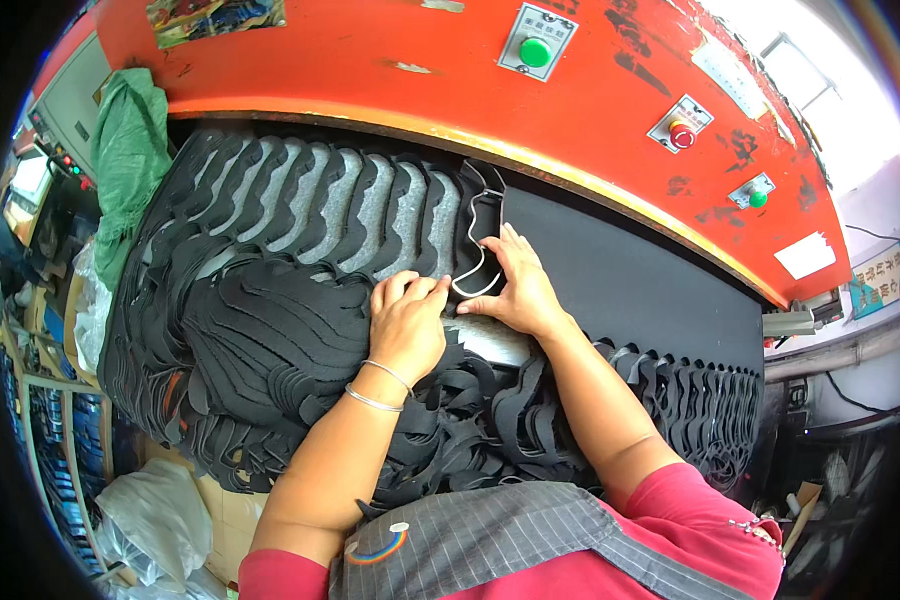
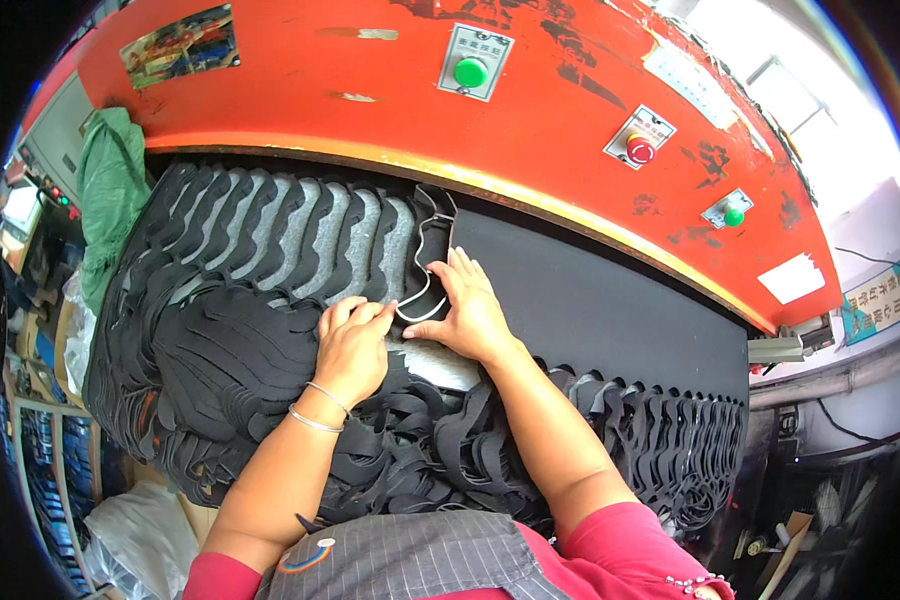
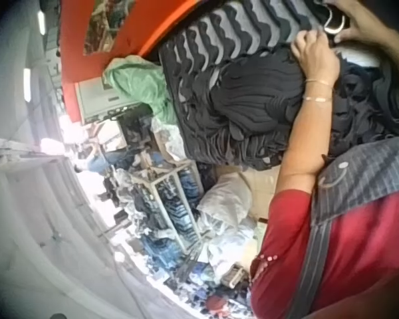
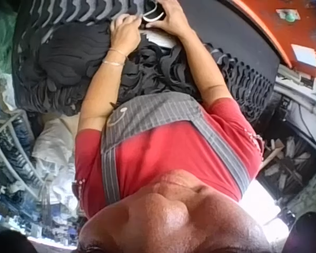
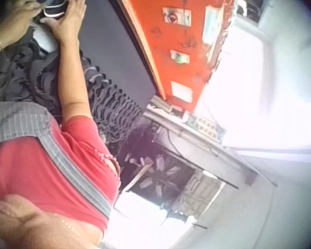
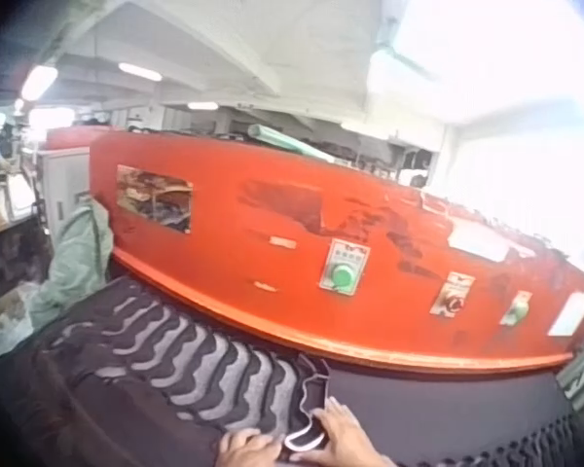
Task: Cutting and organizing shoe upper components using a industrial hydraulic press and metal dies.
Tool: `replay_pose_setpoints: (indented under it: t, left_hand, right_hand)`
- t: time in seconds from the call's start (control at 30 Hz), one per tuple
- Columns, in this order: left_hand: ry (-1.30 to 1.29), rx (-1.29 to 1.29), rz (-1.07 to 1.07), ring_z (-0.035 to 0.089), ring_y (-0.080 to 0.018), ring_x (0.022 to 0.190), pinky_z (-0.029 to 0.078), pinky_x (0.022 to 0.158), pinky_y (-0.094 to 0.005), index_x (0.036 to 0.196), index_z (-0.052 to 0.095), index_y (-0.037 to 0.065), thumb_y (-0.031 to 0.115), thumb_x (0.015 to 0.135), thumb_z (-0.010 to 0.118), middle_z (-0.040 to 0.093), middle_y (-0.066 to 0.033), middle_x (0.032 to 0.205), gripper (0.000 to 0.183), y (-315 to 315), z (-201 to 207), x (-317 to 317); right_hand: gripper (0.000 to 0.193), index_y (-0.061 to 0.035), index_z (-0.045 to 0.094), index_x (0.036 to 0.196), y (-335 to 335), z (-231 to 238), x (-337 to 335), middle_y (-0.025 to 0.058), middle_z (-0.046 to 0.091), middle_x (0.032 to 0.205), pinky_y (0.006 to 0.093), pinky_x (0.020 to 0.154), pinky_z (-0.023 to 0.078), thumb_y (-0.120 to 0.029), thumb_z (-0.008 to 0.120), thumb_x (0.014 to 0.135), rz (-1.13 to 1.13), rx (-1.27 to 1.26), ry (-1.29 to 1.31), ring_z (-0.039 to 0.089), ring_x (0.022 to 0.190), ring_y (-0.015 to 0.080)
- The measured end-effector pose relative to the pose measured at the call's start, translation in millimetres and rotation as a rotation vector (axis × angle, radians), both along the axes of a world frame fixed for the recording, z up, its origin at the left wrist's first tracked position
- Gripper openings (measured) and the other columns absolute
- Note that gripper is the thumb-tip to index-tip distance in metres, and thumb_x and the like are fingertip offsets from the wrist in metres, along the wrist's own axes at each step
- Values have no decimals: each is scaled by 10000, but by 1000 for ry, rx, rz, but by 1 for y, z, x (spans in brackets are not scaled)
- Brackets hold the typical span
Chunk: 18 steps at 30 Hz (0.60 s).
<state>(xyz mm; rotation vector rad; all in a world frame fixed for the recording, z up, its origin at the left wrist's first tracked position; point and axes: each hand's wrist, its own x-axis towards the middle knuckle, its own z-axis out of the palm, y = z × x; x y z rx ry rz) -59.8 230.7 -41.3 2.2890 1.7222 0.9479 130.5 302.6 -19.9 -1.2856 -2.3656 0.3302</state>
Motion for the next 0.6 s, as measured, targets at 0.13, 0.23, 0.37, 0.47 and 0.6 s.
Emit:
replay_pose_setpoints:
  t: [0.13,0.23,0.37,0.47,0.6]
  left_hand:
    - [28,-52,-3,482,-278,1139,345,1004,-430,1197,629,76,49,774,597,614,-53,1112,425,12,6,2]
    - [55,-89,-16,477,-284,1149,343,1008,-429,1195,629,71,48,774,595,610,-59,1124,423,26,13,10]
    - [101,-130,-24,476,-313,1160,348,1018,-426,1225,606,59,45,778,603,593,-101,1155,446,48,17,9]
    - [-147,-291,-40,479,-342,1155,363,1025,-413,1279,558,49,75,799,623,565,-157,1183,485,72,31,6]
    - [-333,86,-58,584,-328,1006,444,935,-379,1158,629,18,123,860,627,630,-162,1041,316,118,98,17]
  right_hand:
    - [963,-27,495,1282,13,0,4,332,382,1395,476,1132,246,-514,857,535,0,-39,8,295,1364,448]
    - [984,-28,471,1312,27,8,12,332,377,1398,482,1139,229,-513,850,544,9,-84,11,288,1366,449]
    - [1041,-58,403,1393,38,23,19,310,342,1432,473,1142,226,-526,832,567,9,-153,-49,271,1378,438]
    - [1022,-74,380,1419,41,71,43,237,384,1437,456,1117,299,-428,860,589,127,-69,250,325,1360,401]
    - [646,-26,518,1316,46,152,137,150,494,1364,394,1059,379,-279,768,777,-216,557,597,452,1282,276]
